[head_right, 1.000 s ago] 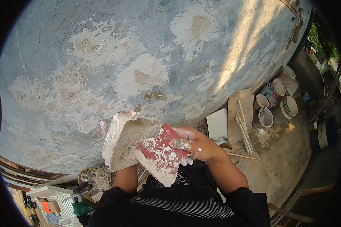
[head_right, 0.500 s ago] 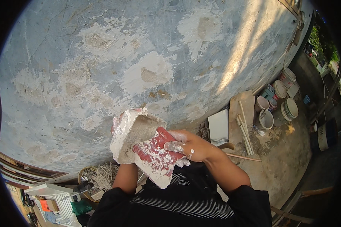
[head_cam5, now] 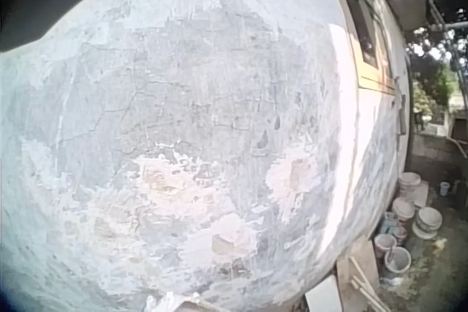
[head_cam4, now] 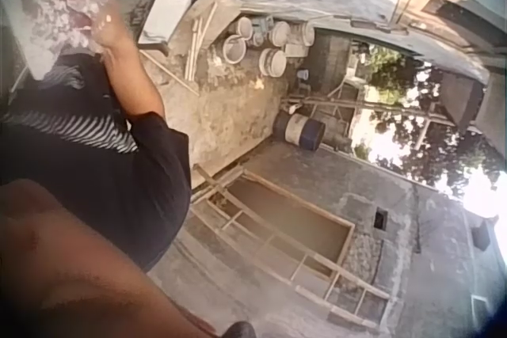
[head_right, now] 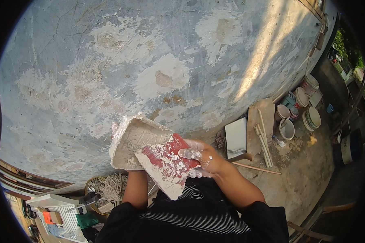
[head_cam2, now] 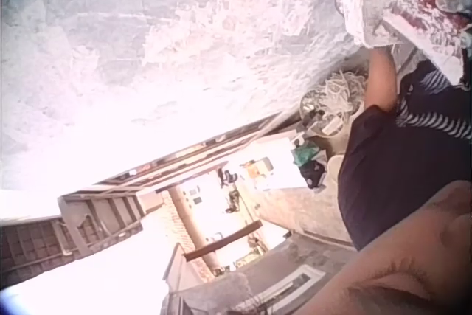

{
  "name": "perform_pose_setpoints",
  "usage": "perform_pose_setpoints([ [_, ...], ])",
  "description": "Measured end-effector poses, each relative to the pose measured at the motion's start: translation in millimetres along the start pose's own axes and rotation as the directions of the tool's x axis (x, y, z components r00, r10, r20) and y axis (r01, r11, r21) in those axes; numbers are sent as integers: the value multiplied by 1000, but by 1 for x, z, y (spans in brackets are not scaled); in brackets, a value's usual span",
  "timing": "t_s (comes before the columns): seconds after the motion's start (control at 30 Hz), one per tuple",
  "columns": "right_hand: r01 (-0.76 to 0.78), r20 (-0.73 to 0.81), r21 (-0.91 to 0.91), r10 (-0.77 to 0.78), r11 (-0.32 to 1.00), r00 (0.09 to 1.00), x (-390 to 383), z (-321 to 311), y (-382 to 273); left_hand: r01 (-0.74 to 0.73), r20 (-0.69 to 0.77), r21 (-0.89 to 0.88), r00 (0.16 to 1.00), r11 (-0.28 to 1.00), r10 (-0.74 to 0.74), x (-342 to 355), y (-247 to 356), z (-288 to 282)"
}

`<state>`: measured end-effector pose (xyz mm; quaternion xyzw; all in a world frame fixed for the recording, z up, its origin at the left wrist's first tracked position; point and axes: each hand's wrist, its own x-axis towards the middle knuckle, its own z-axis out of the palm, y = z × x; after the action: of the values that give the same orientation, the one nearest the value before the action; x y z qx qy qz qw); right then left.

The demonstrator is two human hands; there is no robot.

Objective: Patching and smoothing a wall using putty and a scraper.

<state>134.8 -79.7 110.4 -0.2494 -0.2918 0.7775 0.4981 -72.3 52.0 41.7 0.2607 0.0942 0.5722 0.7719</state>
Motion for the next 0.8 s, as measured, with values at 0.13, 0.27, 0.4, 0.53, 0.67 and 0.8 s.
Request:
perform_pose_setpoints([
  [0.13, 49, -16, -79, -50, 996, 999, -13, -3, -18, 2, -15, -61, 1000, 998, -3, -4, 1, 8],
  [0.27, 18, 4, -261, -17, 965, 1000, -14, 1, -20, 15, -23, -125, 1000, 992, -18, -9, -2, 21],
  [0.4, -10, 35, -437, 28, 899, 999, -12, 2, -24, 18, -31, -185, 999, 983, -25, -13, -1, 34],
  [0.53, -8, 30, -589, 32, 808, 999, -10, 1, -20, 25, -38, -246, 999, 969, -35, -15, -3, 41],
  [0.67, 2, 35, -621, 25, 784, 999, -11, 24, -28, 110, 196, -104, 977, 989, -88, -8, -4, -47],
  [0.8, 0, 47, -570, 33, 822, 998, -2, 3, -11, 99, 125, -263, 990, 960, -67, -11, -12, -8],
])
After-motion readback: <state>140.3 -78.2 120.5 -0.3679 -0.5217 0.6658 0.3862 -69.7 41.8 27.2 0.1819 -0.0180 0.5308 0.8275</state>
